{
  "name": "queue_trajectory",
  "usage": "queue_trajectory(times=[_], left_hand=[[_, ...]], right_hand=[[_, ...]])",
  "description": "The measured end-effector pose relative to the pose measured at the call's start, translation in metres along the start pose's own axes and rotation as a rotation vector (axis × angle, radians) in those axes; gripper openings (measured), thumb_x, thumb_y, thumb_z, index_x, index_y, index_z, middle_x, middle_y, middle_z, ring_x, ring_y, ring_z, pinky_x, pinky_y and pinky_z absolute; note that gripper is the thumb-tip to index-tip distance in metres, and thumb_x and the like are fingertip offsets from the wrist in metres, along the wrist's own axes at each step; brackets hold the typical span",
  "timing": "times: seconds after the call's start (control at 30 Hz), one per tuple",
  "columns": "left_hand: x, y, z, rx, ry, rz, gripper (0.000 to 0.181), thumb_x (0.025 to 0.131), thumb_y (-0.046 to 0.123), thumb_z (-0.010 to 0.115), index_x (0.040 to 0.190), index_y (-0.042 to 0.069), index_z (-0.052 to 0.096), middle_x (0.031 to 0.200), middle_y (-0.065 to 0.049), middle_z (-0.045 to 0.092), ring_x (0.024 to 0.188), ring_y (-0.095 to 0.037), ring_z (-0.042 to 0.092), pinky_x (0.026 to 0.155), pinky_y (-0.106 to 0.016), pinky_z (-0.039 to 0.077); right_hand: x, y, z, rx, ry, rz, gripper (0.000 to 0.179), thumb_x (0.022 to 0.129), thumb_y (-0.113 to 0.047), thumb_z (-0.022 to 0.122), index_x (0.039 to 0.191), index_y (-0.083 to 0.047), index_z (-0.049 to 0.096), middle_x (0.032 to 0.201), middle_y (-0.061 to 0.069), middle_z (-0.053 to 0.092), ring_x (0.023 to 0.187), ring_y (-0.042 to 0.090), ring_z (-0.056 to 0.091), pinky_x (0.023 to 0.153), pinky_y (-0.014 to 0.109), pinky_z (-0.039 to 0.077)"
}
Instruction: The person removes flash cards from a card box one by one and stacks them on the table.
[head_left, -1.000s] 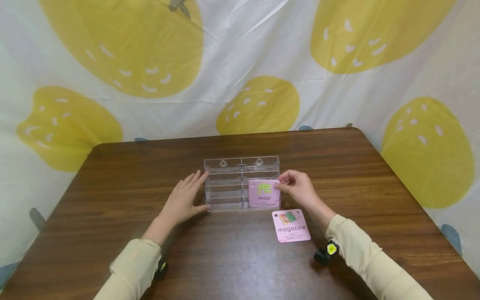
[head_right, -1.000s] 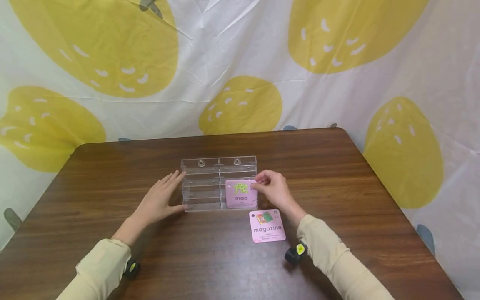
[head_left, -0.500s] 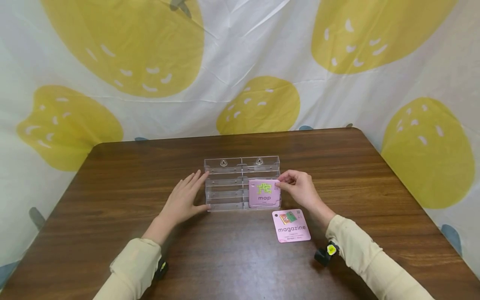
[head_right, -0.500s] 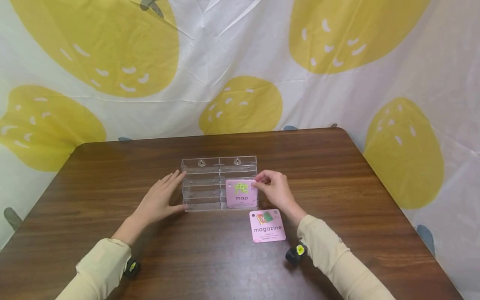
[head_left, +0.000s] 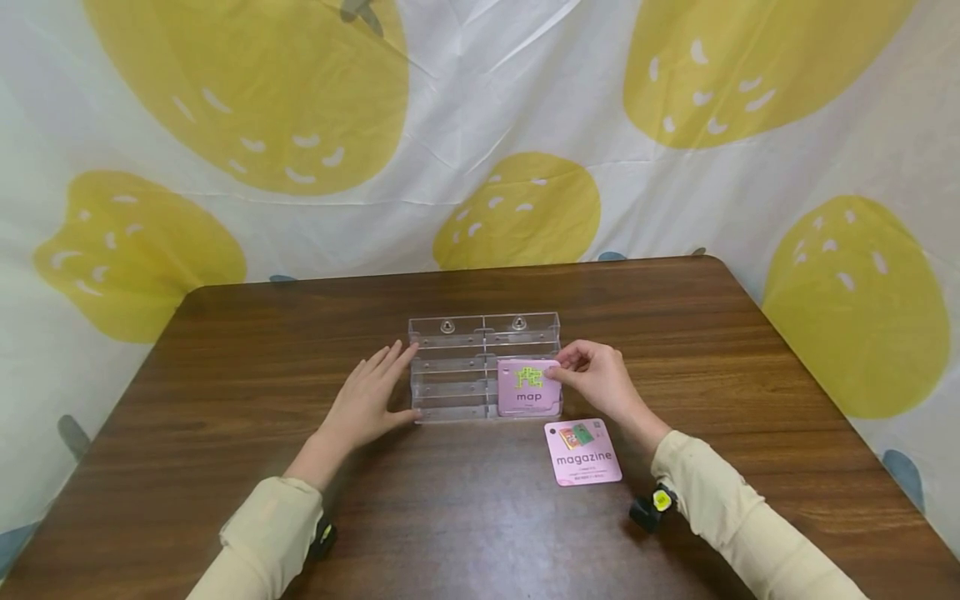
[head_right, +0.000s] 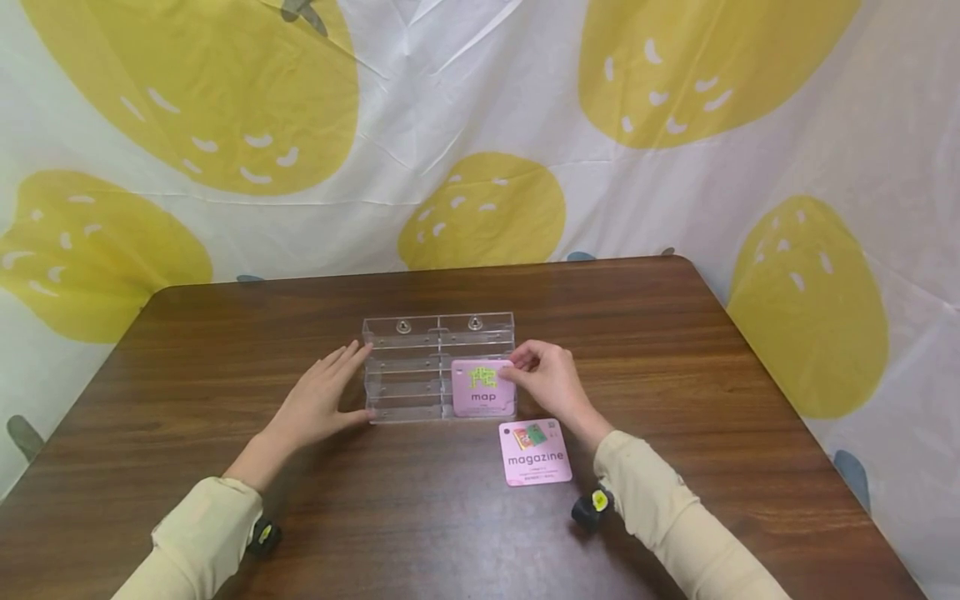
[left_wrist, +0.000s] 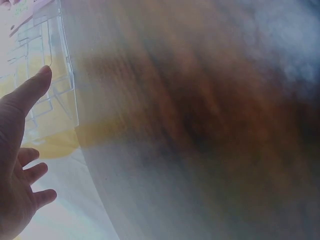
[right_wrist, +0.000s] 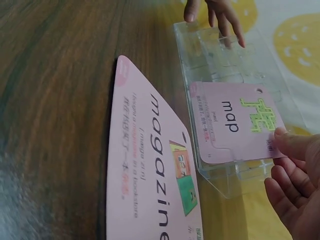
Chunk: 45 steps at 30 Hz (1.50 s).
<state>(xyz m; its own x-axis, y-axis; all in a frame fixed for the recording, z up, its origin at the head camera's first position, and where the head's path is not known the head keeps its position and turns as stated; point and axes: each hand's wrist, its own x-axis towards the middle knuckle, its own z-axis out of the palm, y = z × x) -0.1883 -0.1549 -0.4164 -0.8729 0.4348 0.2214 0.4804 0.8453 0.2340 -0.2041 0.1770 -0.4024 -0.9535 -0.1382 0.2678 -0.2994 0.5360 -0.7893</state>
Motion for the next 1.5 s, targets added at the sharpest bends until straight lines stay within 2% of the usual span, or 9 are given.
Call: queue_trajectory(times=[0.5,0.87,1.07,1.2,1.5], left_hand=[[0.000,0.000,0.001,0.002,-0.001,0.003,0.096,0.069,0.044,0.075,0.145,0.016,0.023,0.143,-0.020,0.030,0.129,-0.036,0.031,0.102,-0.056,0.026],[0.000,-0.001,0.001,0.005,-0.013,0.005,0.096,0.070,0.044,0.074,0.145,0.014,0.022,0.143,-0.021,0.030,0.129,-0.037,0.031,0.102,-0.057,0.026],[0.000,-0.001,0.000,0.001,-0.016,0.001,0.096,0.070,0.044,0.074,0.145,0.015,0.022,0.143,-0.021,0.030,0.130,-0.037,0.030,0.102,-0.057,0.026],[0.001,0.000,-0.001,-0.004,-0.015,-0.002,0.096,0.070,0.043,0.074,0.145,0.015,0.022,0.143,-0.021,0.030,0.129,-0.037,0.031,0.102,-0.057,0.026],[-0.001,0.001,-0.001,-0.002,0.000,0.003,0.096,0.069,0.042,0.076,0.145,0.014,0.024,0.143,-0.021,0.031,0.129,-0.037,0.031,0.101,-0.057,0.026]], right_hand=[[0.002,0.000,-0.001,-0.026,0.019,-0.077,0.011,0.071,-0.007,0.076,0.073,-0.002,0.067,0.065,0.006,0.064,0.057,0.012,0.054,0.050,0.018,0.043],[0.004,0.003,-0.002,-0.114,0.057,-0.216,0.008,0.072,-0.005,0.075,0.072,-0.001,0.068,0.066,0.006,0.066,0.055,0.010,0.055,0.048,0.017,0.043],[0.004,0.001,-0.004,-0.161,0.073,-0.250,0.006,0.073,-0.006,0.074,0.074,-0.002,0.070,0.067,0.005,0.067,0.055,0.011,0.056,0.049,0.021,0.045],[0.006,0.001,-0.007,-0.145,0.062,-0.259,0.006,0.074,-0.005,0.073,0.077,-0.001,0.070,0.070,0.007,0.068,0.056,0.012,0.057,0.050,0.022,0.047],[0.010,-0.004,-0.013,-0.096,0.018,-0.209,0.004,0.078,-0.004,0.069,0.079,0.000,0.070,0.071,0.007,0.068,0.057,0.010,0.054,0.051,0.020,0.044]])
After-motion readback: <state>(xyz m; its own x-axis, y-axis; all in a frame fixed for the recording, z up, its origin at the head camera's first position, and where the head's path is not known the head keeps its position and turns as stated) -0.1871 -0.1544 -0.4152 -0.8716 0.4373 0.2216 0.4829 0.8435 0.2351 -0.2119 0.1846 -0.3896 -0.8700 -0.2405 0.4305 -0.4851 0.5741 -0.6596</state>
